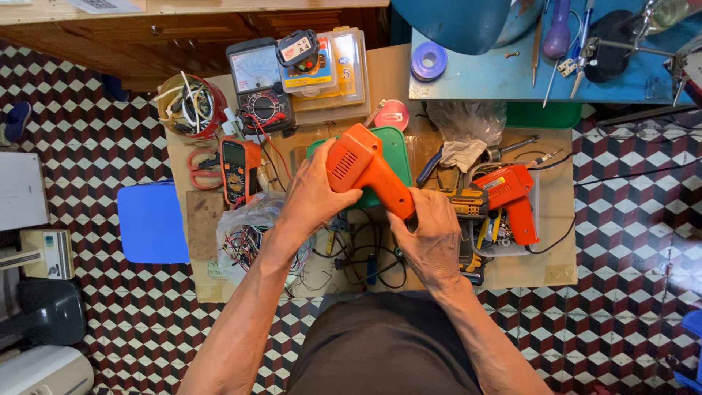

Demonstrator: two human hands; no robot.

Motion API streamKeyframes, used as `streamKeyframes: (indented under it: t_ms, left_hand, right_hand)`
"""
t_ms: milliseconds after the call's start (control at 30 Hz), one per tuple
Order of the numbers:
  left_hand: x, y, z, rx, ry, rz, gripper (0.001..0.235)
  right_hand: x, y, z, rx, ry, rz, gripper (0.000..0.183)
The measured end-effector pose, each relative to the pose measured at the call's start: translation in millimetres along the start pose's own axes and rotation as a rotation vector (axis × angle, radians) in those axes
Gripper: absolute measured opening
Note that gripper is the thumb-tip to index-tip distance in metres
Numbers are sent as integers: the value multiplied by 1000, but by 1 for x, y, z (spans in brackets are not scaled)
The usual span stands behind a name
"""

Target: The person disassembles an orange handheld electrical device using a cordless drill to remove screws, then inspects the internal components and wiring. The device is opened, examined, and partially reassembled on a cluttered workbench.

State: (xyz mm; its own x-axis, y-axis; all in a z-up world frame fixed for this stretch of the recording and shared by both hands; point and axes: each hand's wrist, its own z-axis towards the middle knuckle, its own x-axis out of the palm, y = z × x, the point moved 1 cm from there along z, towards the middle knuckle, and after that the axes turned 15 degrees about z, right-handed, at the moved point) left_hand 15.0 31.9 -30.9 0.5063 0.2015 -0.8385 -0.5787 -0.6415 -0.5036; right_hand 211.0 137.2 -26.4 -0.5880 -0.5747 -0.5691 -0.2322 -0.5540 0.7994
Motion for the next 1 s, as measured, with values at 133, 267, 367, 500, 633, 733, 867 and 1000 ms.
streamKeyframes:
  t_ms: [133,267,367,500,633,733,867,1000]
  left_hand:
    - [10,-4,-5,-5,-119,77,99]
    - [18,-4,-7,-36,-130,73,95]
    - [17,-5,-7,-27,-161,75,94]
    - [16,-10,-5,-47,-150,105,93]
    - [6,-14,-7,-73,-154,126,90]
    - [4,-22,-5,-69,-113,174,89]
    - [-2,-19,-5,-33,-122,176,90]
    - [-12,-11,-1,-31,-44,207,91]
  right_hand:
    - [-3,3,3,-43,14,-41,50]
    - [-2,3,2,-50,24,-85,51]
    - [-3,7,4,-52,20,-86,50]
    - [-6,8,7,-41,29,-100,50]
    - [-2,4,3,-35,48,-37,52]
    - [-30,-22,-19,90,-94,50,46]
    - [-72,-78,-39,380,-332,-134,37]
    - [-74,-123,-55,457,-298,-172,42]
